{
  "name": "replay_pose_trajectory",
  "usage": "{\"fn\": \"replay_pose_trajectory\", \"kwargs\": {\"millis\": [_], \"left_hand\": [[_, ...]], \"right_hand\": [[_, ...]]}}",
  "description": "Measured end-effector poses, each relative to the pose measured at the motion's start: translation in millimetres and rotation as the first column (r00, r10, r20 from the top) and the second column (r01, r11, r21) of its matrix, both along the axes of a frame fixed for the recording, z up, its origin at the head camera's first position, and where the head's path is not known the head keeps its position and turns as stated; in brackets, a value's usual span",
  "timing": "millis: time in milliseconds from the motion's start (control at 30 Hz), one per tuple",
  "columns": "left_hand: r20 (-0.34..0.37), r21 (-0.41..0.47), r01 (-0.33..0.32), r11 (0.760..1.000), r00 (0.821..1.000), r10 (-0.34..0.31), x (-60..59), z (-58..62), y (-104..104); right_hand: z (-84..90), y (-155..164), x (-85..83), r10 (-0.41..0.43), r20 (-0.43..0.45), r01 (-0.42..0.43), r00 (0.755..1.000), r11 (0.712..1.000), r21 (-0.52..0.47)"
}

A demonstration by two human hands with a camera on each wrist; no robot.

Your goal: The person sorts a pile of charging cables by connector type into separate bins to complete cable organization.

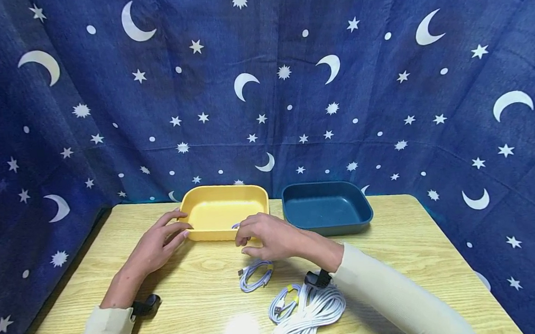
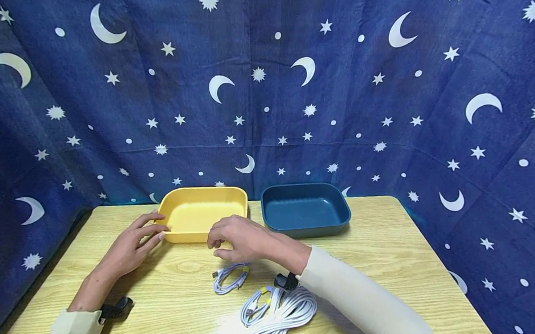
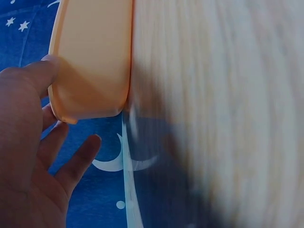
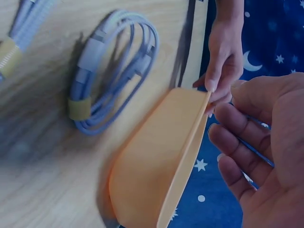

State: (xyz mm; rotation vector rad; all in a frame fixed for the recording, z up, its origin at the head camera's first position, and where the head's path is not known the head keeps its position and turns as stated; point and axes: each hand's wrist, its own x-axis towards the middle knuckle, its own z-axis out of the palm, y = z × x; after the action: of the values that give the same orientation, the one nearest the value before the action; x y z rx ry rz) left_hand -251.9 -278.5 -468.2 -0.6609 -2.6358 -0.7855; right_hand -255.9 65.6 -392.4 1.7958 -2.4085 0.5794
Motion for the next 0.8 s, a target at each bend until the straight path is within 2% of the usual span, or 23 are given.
{"fn": "replay_pose_trajectory", "kwargs": {"millis": [200, 567, 800], "left_hand": [[-0.005, -0.01, 0.005, 1.0, 1.0, -0.005, -1.3, -0.1, -0.2], [0.008, 0.002, 0.002, 1.0, 1.0, -0.002, -0.8, -0.5, -1.4], [0.031, 0.006, -0.009, 1.0, 0.999, 0.009, -0.6, -0.7, -0.9]], "right_hand": [[-4.9, 5.6, 9.9, 0.029, -0.051, -0.028, 0.998, 0.999, 0.035], [-14.8, 12.8, 20.7, 0.035, -0.024, -0.03, 0.999, 0.986, 0.165], [-21.5, 16.5, 22.0, 0.032, -0.036, -0.024, 0.999, 0.98, 0.2]]}}
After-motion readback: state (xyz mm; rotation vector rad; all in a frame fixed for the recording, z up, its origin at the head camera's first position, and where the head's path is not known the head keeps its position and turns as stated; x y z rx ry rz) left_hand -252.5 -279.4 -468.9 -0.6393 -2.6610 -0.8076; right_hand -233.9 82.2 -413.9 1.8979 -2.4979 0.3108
